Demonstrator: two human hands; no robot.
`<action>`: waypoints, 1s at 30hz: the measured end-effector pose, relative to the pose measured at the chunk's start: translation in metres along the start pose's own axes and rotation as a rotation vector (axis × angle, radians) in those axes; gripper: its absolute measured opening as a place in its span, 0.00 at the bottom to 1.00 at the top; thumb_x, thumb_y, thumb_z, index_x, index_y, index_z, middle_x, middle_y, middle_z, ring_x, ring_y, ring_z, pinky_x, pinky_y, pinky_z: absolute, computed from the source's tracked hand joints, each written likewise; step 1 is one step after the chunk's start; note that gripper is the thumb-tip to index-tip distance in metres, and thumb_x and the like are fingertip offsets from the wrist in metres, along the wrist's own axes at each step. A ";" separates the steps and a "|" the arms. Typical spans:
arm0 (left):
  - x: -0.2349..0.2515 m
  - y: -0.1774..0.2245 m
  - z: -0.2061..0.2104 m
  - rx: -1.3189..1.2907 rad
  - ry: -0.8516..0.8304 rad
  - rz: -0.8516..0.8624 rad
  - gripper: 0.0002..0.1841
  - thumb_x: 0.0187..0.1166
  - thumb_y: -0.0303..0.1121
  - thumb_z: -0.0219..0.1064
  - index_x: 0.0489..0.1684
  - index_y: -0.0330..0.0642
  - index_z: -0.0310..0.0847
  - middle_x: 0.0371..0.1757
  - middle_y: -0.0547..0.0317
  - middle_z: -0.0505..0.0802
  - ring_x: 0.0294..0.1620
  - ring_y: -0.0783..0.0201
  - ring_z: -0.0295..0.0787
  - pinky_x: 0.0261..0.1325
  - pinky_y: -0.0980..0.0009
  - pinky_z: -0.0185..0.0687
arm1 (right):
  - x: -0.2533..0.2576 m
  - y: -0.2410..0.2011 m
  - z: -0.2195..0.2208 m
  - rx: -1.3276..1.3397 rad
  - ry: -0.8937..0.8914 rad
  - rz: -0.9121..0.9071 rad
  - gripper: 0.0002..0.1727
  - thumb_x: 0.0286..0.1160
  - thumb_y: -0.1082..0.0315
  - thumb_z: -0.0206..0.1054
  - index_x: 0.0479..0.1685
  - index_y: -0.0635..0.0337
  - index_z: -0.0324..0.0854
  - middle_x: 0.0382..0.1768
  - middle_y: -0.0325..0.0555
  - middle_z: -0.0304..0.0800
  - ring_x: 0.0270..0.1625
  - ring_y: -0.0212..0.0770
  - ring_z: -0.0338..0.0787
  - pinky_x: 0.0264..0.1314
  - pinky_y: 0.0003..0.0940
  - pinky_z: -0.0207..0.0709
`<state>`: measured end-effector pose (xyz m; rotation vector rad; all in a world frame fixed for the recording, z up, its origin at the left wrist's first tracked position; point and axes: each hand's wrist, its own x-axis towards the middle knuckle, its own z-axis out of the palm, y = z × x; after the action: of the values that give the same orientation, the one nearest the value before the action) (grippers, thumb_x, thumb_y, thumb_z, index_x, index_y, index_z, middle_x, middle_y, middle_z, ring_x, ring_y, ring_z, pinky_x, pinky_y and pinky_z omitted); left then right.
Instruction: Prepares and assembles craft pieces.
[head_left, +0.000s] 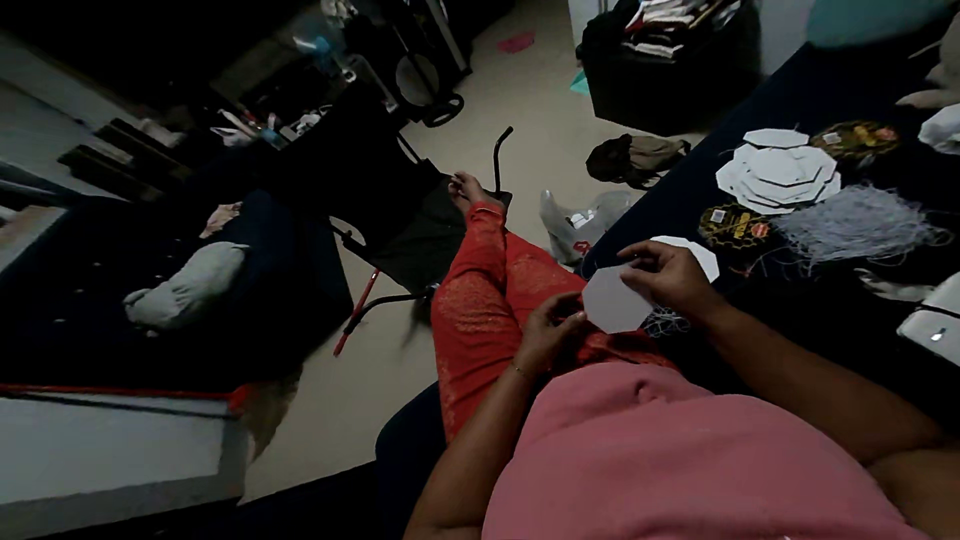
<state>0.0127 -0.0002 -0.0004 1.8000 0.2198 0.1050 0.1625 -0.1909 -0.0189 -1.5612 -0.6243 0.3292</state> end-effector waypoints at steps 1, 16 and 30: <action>-0.001 0.000 0.001 -0.049 0.019 0.031 0.17 0.79 0.22 0.64 0.65 0.25 0.77 0.53 0.54 0.91 0.47 0.72 0.89 0.52 0.73 0.88 | -0.002 0.000 0.007 0.022 -0.020 -0.007 0.14 0.71 0.74 0.74 0.55 0.66 0.85 0.38 0.44 0.92 0.36 0.28 0.90 0.44 0.28 0.86; -0.007 -0.009 -0.006 -0.252 0.145 -0.009 0.04 0.79 0.20 0.62 0.43 0.31 0.80 0.35 0.63 0.89 0.37 0.73 0.87 0.48 0.72 0.87 | -0.013 -0.001 0.037 0.219 -0.171 0.116 0.19 0.67 0.77 0.74 0.59 0.64 0.82 0.46 0.45 0.95 0.44 0.33 0.95 0.50 0.31 0.91; -0.005 -0.009 -0.006 -0.249 0.118 0.019 0.09 0.82 0.22 0.58 0.52 0.28 0.81 0.44 0.60 0.90 0.46 0.72 0.88 0.58 0.70 0.85 | -0.022 0.001 0.045 -0.057 -0.291 -0.037 0.16 0.74 0.70 0.70 0.59 0.66 0.84 0.47 0.50 0.92 0.45 0.35 0.92 0.53 0.35 0.87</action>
<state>0.0059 0.0065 -0.0075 1.5501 0.2618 0.2427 0.1196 -0.1668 -0.0283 -1.5664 -0.8940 0.5204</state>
